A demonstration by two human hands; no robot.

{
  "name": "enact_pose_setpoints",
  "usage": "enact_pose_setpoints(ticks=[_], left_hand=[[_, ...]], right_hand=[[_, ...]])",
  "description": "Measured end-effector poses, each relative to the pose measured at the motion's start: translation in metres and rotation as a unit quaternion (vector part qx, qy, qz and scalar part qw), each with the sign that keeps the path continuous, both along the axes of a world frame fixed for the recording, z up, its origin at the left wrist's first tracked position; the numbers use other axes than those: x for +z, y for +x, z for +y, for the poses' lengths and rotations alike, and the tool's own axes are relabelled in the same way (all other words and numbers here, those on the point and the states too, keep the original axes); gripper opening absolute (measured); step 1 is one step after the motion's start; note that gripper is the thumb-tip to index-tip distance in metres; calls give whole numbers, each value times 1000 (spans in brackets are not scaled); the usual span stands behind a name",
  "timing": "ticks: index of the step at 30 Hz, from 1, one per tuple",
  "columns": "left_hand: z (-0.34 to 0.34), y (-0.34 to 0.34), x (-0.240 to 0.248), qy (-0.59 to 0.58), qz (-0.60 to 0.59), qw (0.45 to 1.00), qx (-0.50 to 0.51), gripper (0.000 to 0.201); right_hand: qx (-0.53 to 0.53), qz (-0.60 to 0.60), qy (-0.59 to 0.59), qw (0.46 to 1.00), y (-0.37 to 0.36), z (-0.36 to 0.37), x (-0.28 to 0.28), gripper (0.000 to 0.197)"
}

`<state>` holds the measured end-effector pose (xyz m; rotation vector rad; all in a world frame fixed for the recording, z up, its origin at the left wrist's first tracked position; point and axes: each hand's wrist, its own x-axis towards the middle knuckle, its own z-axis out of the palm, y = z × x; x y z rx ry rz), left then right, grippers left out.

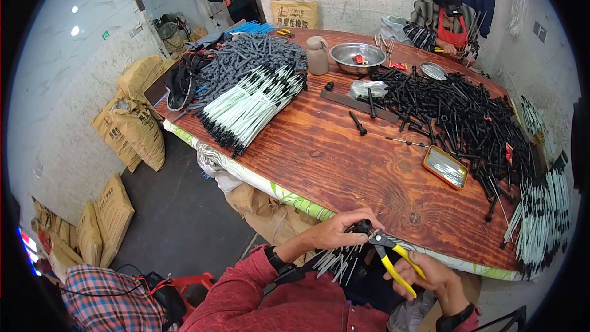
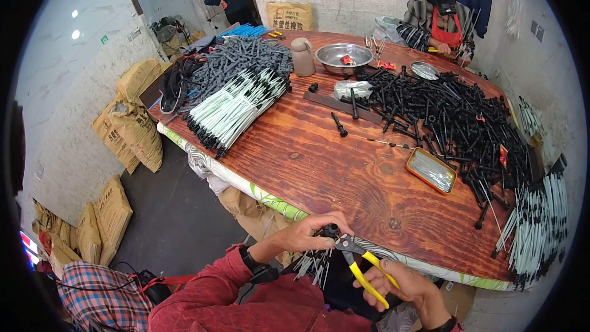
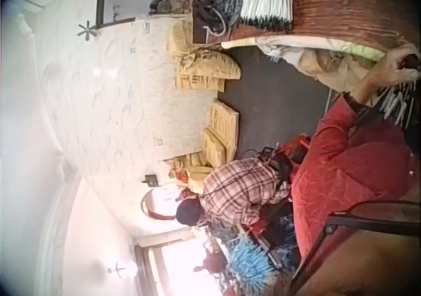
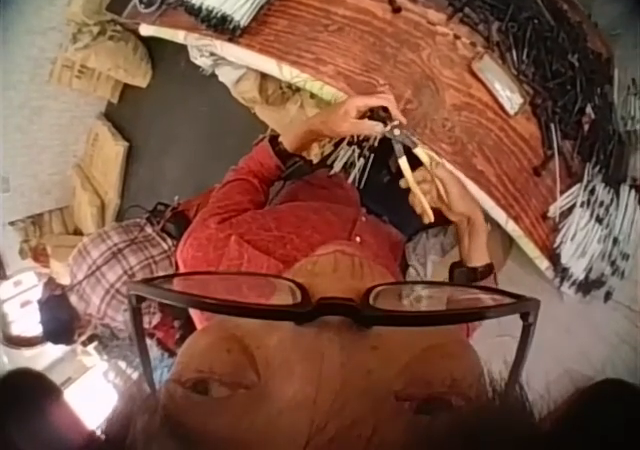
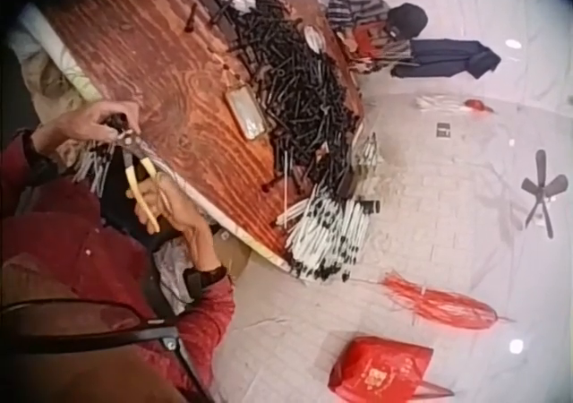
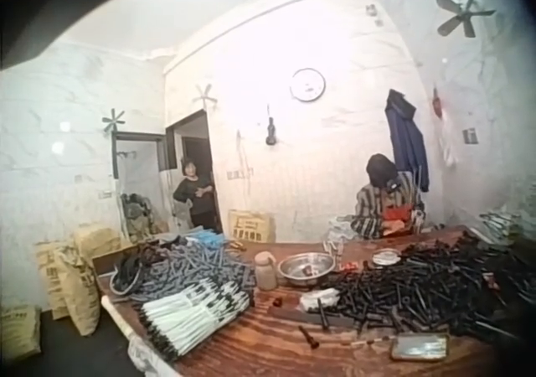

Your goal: The person assembles a plastic component by inserting white plastic strips into a black plastic hub and trimming the excess using yellow-handled pliers. After trimming, the person fans out the strips and presses them into the hub.

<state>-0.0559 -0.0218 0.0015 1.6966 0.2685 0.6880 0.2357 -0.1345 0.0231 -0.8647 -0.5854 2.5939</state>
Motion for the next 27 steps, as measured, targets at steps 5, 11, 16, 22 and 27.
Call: enact_pose_setpoints(ticks=[5, 11, 16, 22, 27], left_hand=[[-1, -2, -2, -23, -5, 1000, 14, 42], [2, -2, -4, -59, 3, 998, 37, 43], [2, 0, -3, -25, 0, 998, 52, 43], [-1, 2, 6, -15, 14, 1000, 6, 41], [3, 5, -4, 2, 12, 1000, -13, 41]], right_hand=[[-54, -130, 100, 985, -16, -4, 13, 43], [-127, -379, 435, 806, -39, -11, 53, 43], [-110, -434, 505, 738, -41, -15, 54, 40], [-74, -410, 467, 780, -17, -11, 26, 37], [-75, -195, 161, 965, -4, -1, 7, 38]])
